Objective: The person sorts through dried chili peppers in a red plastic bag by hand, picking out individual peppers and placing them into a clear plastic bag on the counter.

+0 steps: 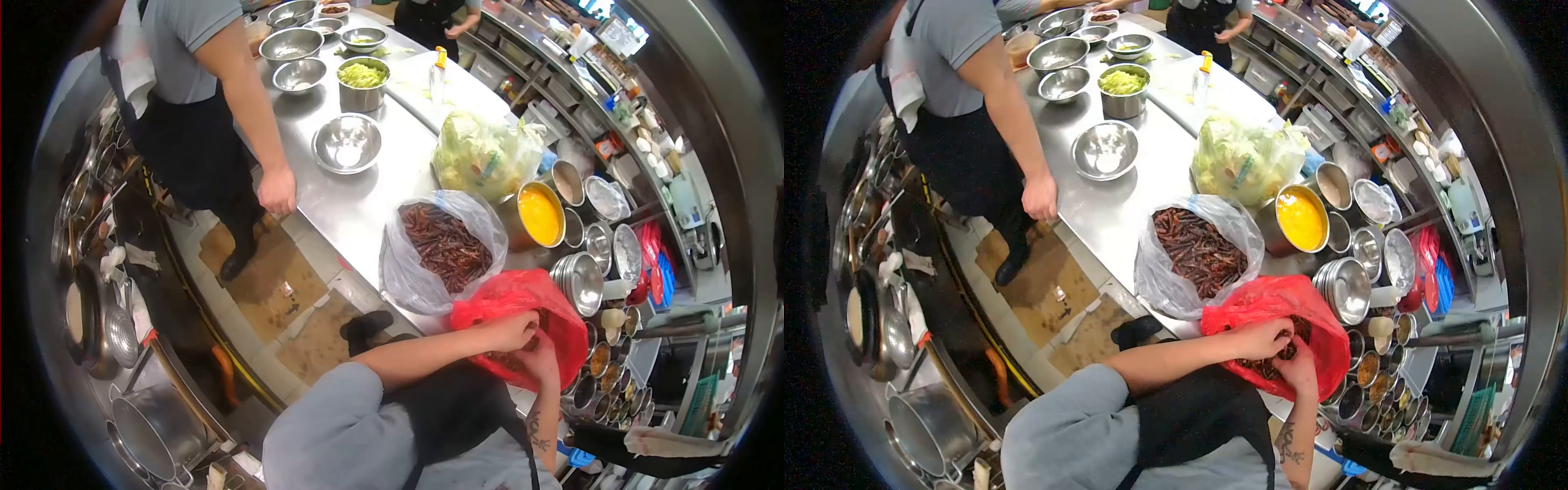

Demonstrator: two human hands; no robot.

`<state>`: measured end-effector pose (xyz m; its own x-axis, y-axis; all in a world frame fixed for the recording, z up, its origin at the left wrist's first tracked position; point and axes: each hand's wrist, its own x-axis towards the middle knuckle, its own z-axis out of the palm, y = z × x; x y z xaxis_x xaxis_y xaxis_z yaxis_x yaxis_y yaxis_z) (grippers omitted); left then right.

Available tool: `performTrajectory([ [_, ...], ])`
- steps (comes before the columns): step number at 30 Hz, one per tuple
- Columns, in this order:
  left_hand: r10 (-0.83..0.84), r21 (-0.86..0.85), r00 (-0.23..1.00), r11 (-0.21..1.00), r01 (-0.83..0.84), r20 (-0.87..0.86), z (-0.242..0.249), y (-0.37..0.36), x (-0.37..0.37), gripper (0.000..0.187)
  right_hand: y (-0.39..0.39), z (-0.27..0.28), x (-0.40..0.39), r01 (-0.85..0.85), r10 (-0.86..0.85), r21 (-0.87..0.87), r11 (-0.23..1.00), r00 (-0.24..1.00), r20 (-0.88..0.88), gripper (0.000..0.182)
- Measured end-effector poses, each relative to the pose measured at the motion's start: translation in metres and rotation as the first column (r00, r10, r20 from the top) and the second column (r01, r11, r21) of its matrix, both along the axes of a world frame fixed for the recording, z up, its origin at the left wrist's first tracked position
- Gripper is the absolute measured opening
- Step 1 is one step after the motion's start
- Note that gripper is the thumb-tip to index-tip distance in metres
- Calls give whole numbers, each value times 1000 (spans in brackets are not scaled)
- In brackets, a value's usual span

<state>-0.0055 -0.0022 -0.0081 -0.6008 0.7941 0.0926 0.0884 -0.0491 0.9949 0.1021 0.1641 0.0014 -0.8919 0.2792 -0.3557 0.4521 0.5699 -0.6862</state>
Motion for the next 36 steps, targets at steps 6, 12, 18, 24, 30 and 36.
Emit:
performTrajectory([
  [6,-9,-63,997,998,14,81,3,6,-9,24,14,21,-4,39,-36,14,999,988,-148,34],
  [12,117,-286,993,952,-108,14,29,-8,-28,31,29,33,-9,31,-67,-246,969,988,-138,28],
  [18,248,-295,959,914,-278,-135,25,-19,-21,24,33,20,-10,126,-161,-206,970,974,-158,24],
  [24,339,-221,940,914,-341,-50,30,-20,-2,18,60,-5,-5,74,-59,47,996,960,-275,22],
  [30,342,-355,932,862,-362,-121,33,-21,14,18,37,26,-12,-5,-9,-116,993,993,-121,28],
  [36,298,-294,953,906,-303,-60,28,-14,25,16,22,-3,-17,-146,167,91,985,944,-284,33],
])
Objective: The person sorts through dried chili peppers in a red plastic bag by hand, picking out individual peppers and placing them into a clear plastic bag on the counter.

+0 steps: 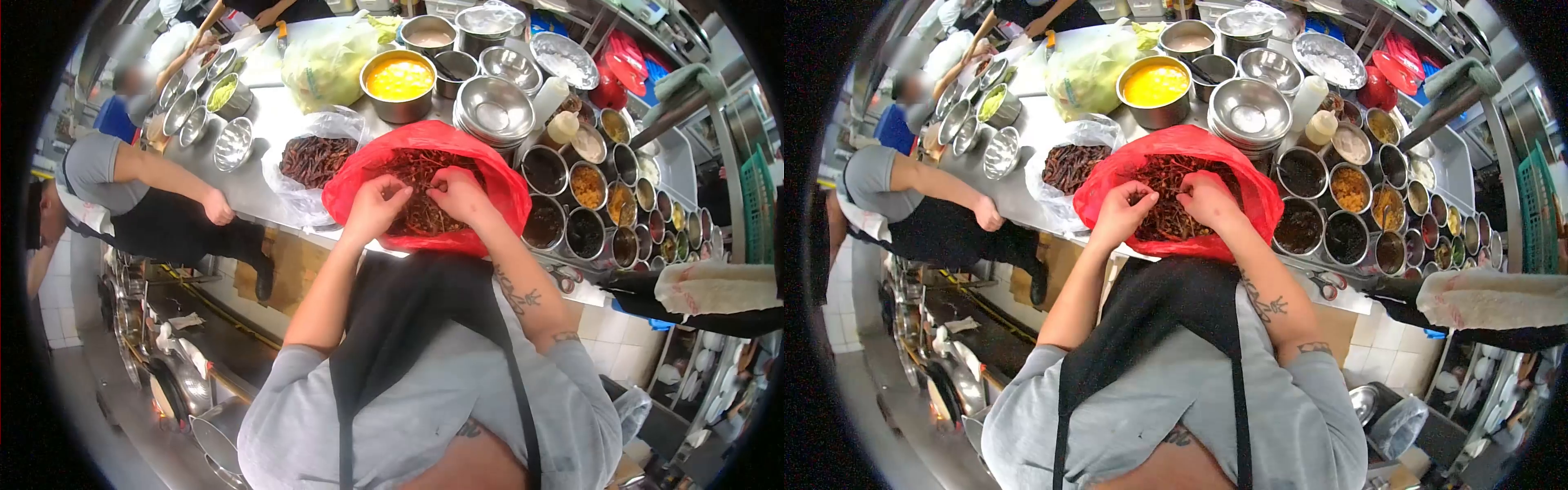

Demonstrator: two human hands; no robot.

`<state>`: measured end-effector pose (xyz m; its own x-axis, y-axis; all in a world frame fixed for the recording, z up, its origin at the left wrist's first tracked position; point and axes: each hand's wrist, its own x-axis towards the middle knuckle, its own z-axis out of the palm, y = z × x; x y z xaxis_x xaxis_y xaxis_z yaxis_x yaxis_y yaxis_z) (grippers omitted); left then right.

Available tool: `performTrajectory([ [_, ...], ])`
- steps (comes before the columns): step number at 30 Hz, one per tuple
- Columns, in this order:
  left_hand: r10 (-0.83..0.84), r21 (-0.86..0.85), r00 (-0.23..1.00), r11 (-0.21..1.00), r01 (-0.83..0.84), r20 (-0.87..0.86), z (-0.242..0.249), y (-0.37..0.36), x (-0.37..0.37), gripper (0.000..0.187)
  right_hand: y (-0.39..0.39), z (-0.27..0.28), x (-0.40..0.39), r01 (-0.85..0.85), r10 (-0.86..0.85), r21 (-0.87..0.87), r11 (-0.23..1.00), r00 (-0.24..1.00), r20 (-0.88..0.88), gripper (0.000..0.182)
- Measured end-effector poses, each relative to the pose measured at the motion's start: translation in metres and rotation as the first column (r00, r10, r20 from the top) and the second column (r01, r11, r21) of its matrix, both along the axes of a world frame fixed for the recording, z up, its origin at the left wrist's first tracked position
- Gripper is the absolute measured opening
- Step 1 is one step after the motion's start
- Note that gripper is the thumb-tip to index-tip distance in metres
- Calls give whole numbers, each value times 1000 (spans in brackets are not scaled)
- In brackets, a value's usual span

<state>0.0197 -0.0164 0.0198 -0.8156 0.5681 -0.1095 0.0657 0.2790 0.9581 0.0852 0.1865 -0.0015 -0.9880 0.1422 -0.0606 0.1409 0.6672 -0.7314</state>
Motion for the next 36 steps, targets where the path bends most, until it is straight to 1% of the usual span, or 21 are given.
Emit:
performTrajectory([
  [1,-5,21,1000,1000,5,-21,3,2,1,16,1,1,1,15,-16,-47,999,1000,-13,32],
  [4,-30,66,999,997,32,-25,14,9,5,15,6,14,11,67,-67,-376,924,998,13,26],
  [5,-59,33,998,998,59,-21,13,10,6,15,8,25,15,96,-88,-411,907,995,38,22],
  [7,-116,-22,993,993,116,-15,11,16,3,16,8,33,21,121,-97,-615,779,993,73,20],
  [9,-115,26,979,993,112,170,9,22,0,18,10,33,23,111,-86,-759,641,994,73,19],
  [10,-113,47,958,993,104,264,8,24,0,19,10,31,24,95,-99,-771,630,994,41,18],
  [12,-195,160,908,977,144,371,7,27,0,20,9,29,25,57,-120,-795,605,993,-20,17],
  [13,-236,216,877,964,155,420,7,27,0,21,9,28,26,75,-125,-772,631,992,-5,17],
  [15,-266,263,848,952,157,458,10,25,-1,21,9,29,25,107,-136,-723,683,991,19,19],
  [16,-283,286,833,945,158,476,11,24,-1,21,9,32,25,110,-139,-675,729,990,12,19],
  [18,-261,266,843,953,146,471,13,23,-1,21,8,40,27,118,-145,-573,811,989,-2,20],
  [21,-215,204,878,969,138,427,18,24,0,21,9,31,22,111,-120,-604,789,992,26,20],
  [24,-202,168,903,975,148,380,19,22,-1,21,13,35,24,81,-119,-579,811,993,-27,19],
  [25,-205,161,907,975,154,367,19,22,-1,22,16,37,25,99,-126,-562,821,992,-10,19],
  [27,-164,86,943,986,145,289,17,22,0,20,22,41,26,137,-145,-529,838,989,27,20],
  [28,-147,47,957,989,139,248,16,22,0,20,23,43,27,137,-140,-445,885,990,27,20],
  [30,-145,99,952,988,122,270,17,23,-1,18,24,47,30,134,-131,-268,954,991,28,19],
  [31,-146,123,948,986,115,282,17,23,-1,18,22,48,30,132,-139,-300,945,990,-2,18],
  [33,-163,74,968,986,152,193,17,24,-1,16,15,48,30,129,-161,-361,924,985,-61,17],
  [34,-175,51,974,984,169,148,16,25,-1,16,12,48,29,109,-150,-364,925,985,-87,17],
  [36,-218,79,975,974,214,47,12,30,-2,15,6,47,25,64,-124,-367,928,982,-142,17],
])
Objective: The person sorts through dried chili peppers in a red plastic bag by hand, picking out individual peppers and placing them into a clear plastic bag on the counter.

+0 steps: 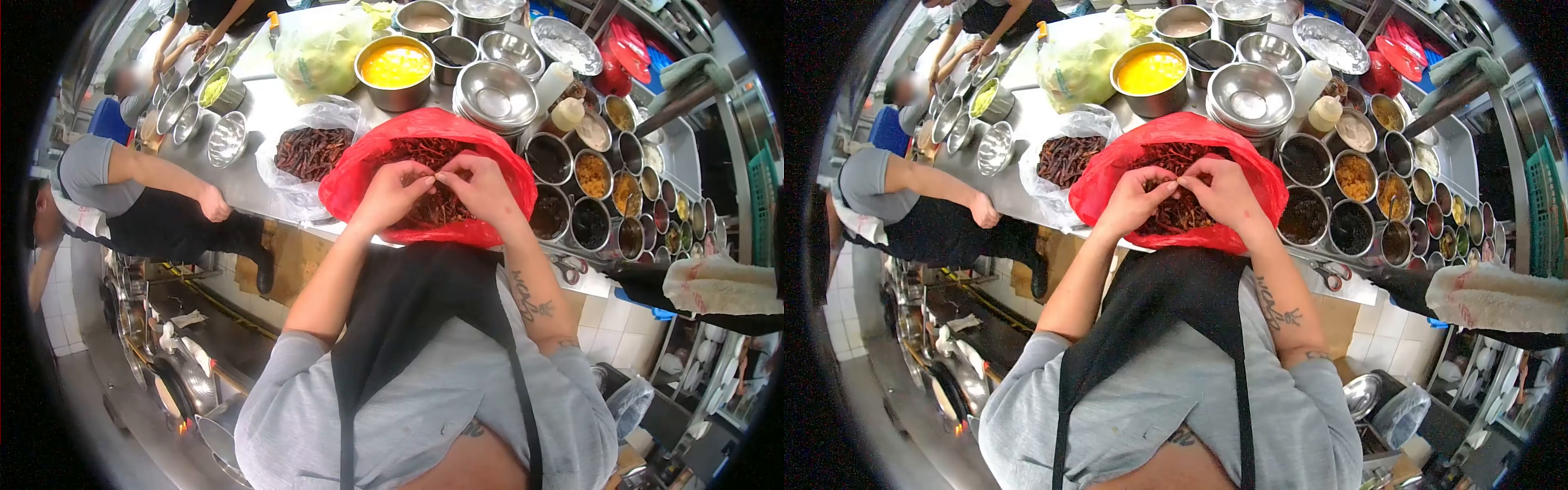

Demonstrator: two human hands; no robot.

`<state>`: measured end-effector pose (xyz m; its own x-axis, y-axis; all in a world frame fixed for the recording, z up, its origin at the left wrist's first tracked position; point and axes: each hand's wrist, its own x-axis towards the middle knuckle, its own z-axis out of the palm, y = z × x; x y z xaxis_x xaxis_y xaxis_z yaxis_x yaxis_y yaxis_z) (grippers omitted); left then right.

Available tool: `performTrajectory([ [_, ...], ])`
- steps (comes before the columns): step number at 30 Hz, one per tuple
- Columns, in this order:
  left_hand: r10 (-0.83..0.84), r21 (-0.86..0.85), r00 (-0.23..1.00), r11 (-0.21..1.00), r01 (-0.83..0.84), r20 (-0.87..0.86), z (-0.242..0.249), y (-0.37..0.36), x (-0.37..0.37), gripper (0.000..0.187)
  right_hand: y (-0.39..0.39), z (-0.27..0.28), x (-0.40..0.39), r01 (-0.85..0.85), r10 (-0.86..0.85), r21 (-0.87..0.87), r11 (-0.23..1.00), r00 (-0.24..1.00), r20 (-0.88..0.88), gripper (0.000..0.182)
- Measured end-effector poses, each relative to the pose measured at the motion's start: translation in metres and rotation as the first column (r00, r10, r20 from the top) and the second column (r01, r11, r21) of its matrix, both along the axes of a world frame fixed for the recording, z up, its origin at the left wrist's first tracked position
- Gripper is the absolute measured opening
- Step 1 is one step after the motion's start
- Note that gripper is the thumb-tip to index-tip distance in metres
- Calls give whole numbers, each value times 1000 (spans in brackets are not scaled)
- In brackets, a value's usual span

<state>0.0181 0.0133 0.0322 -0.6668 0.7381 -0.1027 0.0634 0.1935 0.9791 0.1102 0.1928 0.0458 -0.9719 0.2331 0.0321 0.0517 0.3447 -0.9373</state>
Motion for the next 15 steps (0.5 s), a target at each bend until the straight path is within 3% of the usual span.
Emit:
performTrajectory([
  [1,-18,22,999,1000,19,-48,0,1,0,15,-1,-8,-3,4,-4,-4,1000,1000,-19,16],
  [4,-86,-55,995,995,88,41,21,-1,0,13,12,-11,-4,-130,143,-170,977,987,68,17],
  [5,-103,-41,989,993,108,109,22,-3,-2,13,13,-12,-2,-168,194,-485,858,981,3,17],
  [6,-120,-24,977,992,126,176,23,-6,-5,13,13,-14,1,-201,219,-742,640,973,-75,18],
  [7,-137,-6,960,990,143,243,24,-8,-7,14,13,-16,2,-226,218,-910,347,963,-156,19],
  [9,-133,215,853,976,25,506,5,-14,-13,16,13,-18,-1,-80,109,-580,811,994,15,20],
  [10,-154,306,770,950,-56,619,-1,-16,-15,17,12,-20,-3,4,20,-329,944,997,68,21],
  [11,-180,365,698,922,-125,693,-7,-17,-15,21,10,-25,-4,81,-76,-40,996,991,107,30],
  [15,-262,425,416,827,-368,871,-11,-20,-13,25,3,-35,1,-240,91,323,915,905,416,27],
])
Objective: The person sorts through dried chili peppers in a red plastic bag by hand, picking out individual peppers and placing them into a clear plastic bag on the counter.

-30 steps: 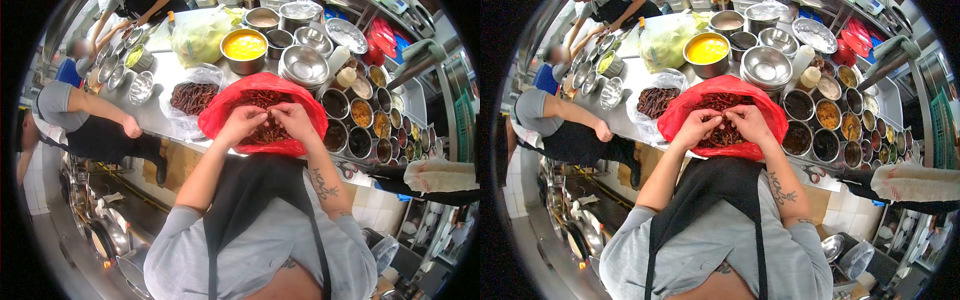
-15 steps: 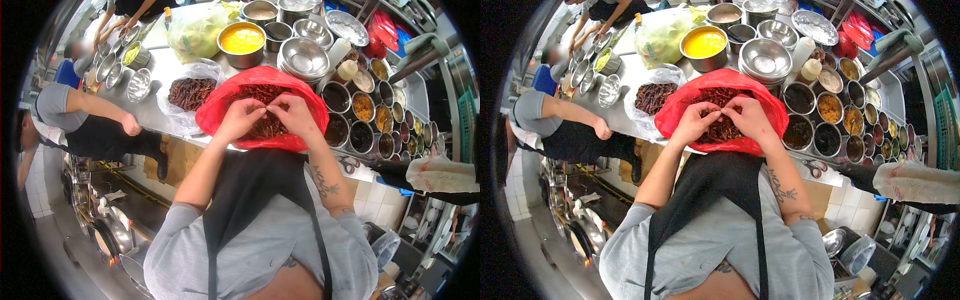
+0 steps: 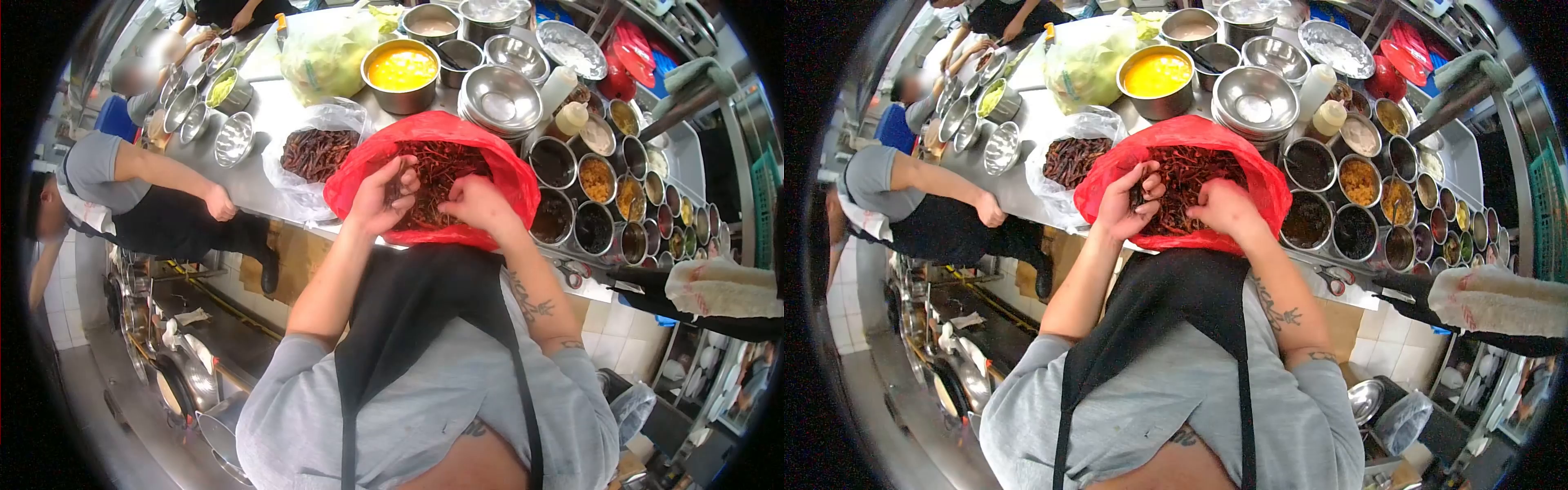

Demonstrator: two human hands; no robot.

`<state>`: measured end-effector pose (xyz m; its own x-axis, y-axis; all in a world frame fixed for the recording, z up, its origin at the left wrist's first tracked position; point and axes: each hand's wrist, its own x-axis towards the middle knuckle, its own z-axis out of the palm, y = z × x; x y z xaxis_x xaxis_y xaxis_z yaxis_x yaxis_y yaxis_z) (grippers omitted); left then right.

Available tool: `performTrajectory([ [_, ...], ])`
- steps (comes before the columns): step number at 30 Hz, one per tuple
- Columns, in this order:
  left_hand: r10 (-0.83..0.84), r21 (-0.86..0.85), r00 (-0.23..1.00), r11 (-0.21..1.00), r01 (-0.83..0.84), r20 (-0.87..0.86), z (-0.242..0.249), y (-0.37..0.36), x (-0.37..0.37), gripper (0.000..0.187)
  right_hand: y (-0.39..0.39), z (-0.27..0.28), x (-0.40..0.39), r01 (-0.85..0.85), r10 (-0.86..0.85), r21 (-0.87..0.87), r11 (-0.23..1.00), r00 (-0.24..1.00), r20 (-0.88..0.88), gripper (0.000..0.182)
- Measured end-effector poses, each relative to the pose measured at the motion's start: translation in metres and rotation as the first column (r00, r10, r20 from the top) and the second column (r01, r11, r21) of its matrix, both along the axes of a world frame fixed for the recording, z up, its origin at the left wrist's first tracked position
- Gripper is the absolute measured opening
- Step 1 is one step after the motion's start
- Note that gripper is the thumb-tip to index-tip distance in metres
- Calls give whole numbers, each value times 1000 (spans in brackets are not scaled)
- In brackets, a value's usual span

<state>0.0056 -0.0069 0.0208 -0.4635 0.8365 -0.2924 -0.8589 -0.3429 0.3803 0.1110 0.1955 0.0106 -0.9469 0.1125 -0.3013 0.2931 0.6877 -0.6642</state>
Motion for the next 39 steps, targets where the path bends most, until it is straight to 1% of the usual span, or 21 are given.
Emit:
performTrajectory([
  [3,27,-21,998,999,-26,63,-9,-7,3,24,-2,-10,1,-60,64,83,995,997,-40,25],
  [5,42,-323,990,943,-84,-135,-8,-4,10,26,1,-9,-1,49,-47,12,999,990,-131,26],
  [7,-38,-442,936,888,-129,-350,-4,-2,20,20,1,4,-3,129,-164,-160,979,960,-229,26],
  [8,-40,-482,917,859,-171,-397,-1,3,25,19,-2,16,-3,143,-192,-214,966,954,-229,22],
  [9,-56,-454,877,870,-192,-478,-1,6,28,19,-7,18,-4,127,-193,-256,958,948,-251,21],
  [11,-60,-478,852,847,-232,-520,3,14,32,19,-13,20,-2,109,-211,-334,936,935,-285,19],
  [15,-16,-415,877,885,-211,-479,1,19,31,16,-22,21,0,81,-203,-335,939,916,-347,15],
  [16,-4,-351,928,926,-137,-373,-1,18,30,15,-22,20,1,58,-197,-361,931,911,-362,9],
  [18,-13,-193,989,981,-15,-145,-3,12,29,14,-21,13,0,-14,-220,-551,834,908,-356,5],
  [22,16,69,1000,998,-14,-25,-10,11,29,16,-19,12,2,-133,-258,-858,497,921,-292,2],
  [23,57,77,998,995,-57,1,-14,9,24,17,-18,13,3,-125,-254,-857,500,925,-283,3],
  [25,181,-16,983,983,-182,-12,-9,5,15,16,-16,18,2,-105,-251,-852,514,930,-267,4],
  [26,168,-39,985,985,-170,-43,-8,0,10,14,-13,23,1,0,-261,-737,676,935,-239,11],
  [27,156,-61,985,985,-161,-77,-6,-6,5,12,-8,22,-1,80,-299,-648,758,925,-235,14],
  [29,157,-79,983,983,-165,-96,3,-14,0,8,2,16,-8,231,-362,-438,869,900,-243,21],
  [30,154,-90,981,982,-165,-119,2,-17,-2,6,10,6,-11,285,-389,-393,875,895,-217,33],
  [33,141,-118,974,979,-164,-177,-6,-19,-3,4,21,-20,-21,299,-314,-96,949,894,-319,39],
  [34,136,-125,971,979,-163,-195,-7,-19,-3,4,22,-25,-28,280,-290,-80,957,897,-334,47],
  [37,127,-221,922,951,-218,-366,-6,-15,3,5,6,-17,-33,203,-202,-18,979,950,-240,50],
  [38,129,-268,903,929,-254,-409,-4,-13,6,8,0,-32,-29,174,-156,24,984,928,-338,54],
  [39,104,-334,891,903,-270,-441,-5,-13,6,10,-1,-26,-27,83,-79,6,997,965,-249,54],
])
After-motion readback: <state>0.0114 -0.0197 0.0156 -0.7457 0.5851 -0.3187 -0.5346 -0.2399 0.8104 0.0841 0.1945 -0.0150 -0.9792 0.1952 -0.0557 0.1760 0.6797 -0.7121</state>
